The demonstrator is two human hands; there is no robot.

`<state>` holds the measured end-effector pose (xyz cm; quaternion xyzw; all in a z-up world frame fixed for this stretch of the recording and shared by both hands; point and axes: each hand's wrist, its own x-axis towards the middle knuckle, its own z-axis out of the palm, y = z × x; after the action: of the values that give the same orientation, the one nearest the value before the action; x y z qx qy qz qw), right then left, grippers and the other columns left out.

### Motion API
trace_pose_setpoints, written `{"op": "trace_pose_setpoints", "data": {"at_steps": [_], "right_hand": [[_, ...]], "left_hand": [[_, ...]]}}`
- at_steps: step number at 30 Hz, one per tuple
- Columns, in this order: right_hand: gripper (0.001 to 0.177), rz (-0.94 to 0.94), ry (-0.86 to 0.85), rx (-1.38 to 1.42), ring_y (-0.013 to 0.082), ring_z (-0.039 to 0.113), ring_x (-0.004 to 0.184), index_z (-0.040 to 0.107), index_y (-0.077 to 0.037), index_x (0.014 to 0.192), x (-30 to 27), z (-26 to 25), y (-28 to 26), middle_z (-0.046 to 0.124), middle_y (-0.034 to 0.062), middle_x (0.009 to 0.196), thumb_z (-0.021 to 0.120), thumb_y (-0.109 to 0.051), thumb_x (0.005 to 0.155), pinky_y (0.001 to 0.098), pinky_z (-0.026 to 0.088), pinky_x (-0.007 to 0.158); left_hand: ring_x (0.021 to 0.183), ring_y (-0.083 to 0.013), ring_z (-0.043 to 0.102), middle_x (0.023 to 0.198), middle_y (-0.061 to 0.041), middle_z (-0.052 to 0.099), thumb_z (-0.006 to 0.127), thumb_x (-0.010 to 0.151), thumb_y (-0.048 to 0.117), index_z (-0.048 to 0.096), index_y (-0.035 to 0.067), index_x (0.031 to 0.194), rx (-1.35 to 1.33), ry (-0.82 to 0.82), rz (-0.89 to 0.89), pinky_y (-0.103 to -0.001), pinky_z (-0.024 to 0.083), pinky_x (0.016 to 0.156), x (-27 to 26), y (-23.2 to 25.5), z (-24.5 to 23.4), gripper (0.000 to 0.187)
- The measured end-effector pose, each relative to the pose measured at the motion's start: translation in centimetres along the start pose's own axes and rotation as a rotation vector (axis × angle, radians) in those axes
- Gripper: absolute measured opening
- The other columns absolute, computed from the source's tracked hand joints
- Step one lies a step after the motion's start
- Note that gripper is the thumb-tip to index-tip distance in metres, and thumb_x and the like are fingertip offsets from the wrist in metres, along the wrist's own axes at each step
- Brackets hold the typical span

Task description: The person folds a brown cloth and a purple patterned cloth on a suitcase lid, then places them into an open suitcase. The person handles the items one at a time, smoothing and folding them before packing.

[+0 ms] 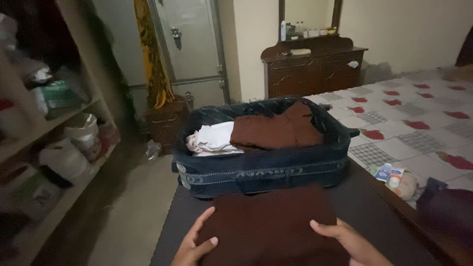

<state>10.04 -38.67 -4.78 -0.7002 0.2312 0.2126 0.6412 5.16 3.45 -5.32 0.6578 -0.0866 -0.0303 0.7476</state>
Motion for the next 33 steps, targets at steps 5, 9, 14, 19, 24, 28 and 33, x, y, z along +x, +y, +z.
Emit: {"op": "trace_pose_setpoints", "data": {"at_steps": [5, 9, 14, 19, 24, 28, 33], "right_hand": [[0.14, 0.068, 0.078, 0.062, 0.0451, -0.006, 0.162, -0.001, 0.0, 0.165, -0.8, -0.8, -2.1, -0.007, 0.0287, 0.172, 0.083, -0.054, 0.067, 0.073, 0.01, 0.126], [0.137, -0.059, 0.074, 0.153, 0.0409, -0.001, 0.162, 0.008, -0.002, 0.165, -3.3, -0.9, -4.7, 0.002, 0.0271, 0.172, 0.086, -0.044, 0.061, 0.0675, 0.011, 0.127], [0.129, -0.038, 0.145, 0.209, 0.0461, 0.02, 0.156, 0.003, 0.003, 0.163, -6.2, -0.9, -9.5, 0.019, 0.0351, 0.167, 0.087, -0.036, 0.073, 0.067, 0.023, 0.122], [0.095, -0.359, -0.098, 0.358, 0.041, 0.059, 0.13, 0.04, -0.004, 0.152, -8.7, -1.0, -14.4, 0.056, 0.0284, 0.147, 0.081, -0.024, 0.069, 0.0563, 0.052, 0.102], [0.093, -0.383, -0.149, 0.388, 0.041, 0.066, 0.121, 0.037, -0.001, 0.151, -9.7, -0.5, -19.6, 0.06, 0.0268, 0.141, 0.079, -0.022, 0.07, 0.0559, 0.056, 0.097], [0.078, -0.404, -0.103, 0.407, 0.0395, 0.065, 0.128, 0.035, -0.008, 0.149, -8.9, 0.3, -23.4, 0.06, 0.0258, 0.142, 0.073, -0.016, 0.082, 0.0565, 0.055, 0.105], [0.061, -0.562, -0.346, 0.32, 0.0324, 0.064, 0.125, 0.054, -0.005, 0.141, -6.4, -0.5, -27.4, 0.065, 0.0171, 0.139, 0.069, -0.017, 0.083, 0.0483, 0.053, 0.105]], "left_hand": [[0.153, -0.0239, 0.029, 0.162, -0.014, 0.036, 0.069, 0.079, 0.006, 0.036, 0.016, 0.157, 0.136, 0.139, -0.175, -0.044, 0.022, 0.123, 0.4, 6.1, 2.0, 0.086], [0.147, -0.0306, 0.045, 0.159, -0.018, 0.044, 0.07, 0.078, 0.01, 0.041, 0.013, 0.158, 0.02, 0.015, -0.011, -0.045, 0.036, 0.119, 0.6, 11.2, 3.7, 0.085], [0.143, -0.0282, 0.05, 0.158, -0.014, 0.045, 0.07, 0.076, 0.012, 0.042, 0.018, 0.159, 0.051, 0.06, -0.009, -0.043, 0.043, 0.116, 2.1, 15.9, 5.3, 0.088], [0.141, -0.0283, 0.05, 0.158, -0.013, 0.045, 0.067, 0.081, 0.007, 0.043, 0.017, 0.154, -0.046, 0.04, 0.066, -0.043, 0.044, 0.114, 4.9, 18.9, 6.2, 0.078], [0.138, -0.0275, 0.053, 0.156, -0.009, 0.048, 0.063, 0.081, 0.001, 0.048, 0.019, 0.149, -0.04, 0.08, 0.135, -0.042, 0.046, 0.112, 8.4, 21.5, 6.6, 0.072], [0.133, -0.0265, 0.056, 0.151, -0.008, 0.049, 0.06, 0.083, 0.001, 0.046, 0.023, 0.148, 0.036, 0.156, 0.111, -0.041, 0.054, 0.106, 11.5, 23.4, 7.2, 0.07], [0.128, -0.0279, 0.06, 0.15, -0.011, 0.051, 0.056, 0.088, -0.002, 0.046, 0.022, 0.149, 0.048, 0.149, 0.099, -0.039, 0.057, 0.1, 15.7, 25.1, 7.7, 0.066]]}}
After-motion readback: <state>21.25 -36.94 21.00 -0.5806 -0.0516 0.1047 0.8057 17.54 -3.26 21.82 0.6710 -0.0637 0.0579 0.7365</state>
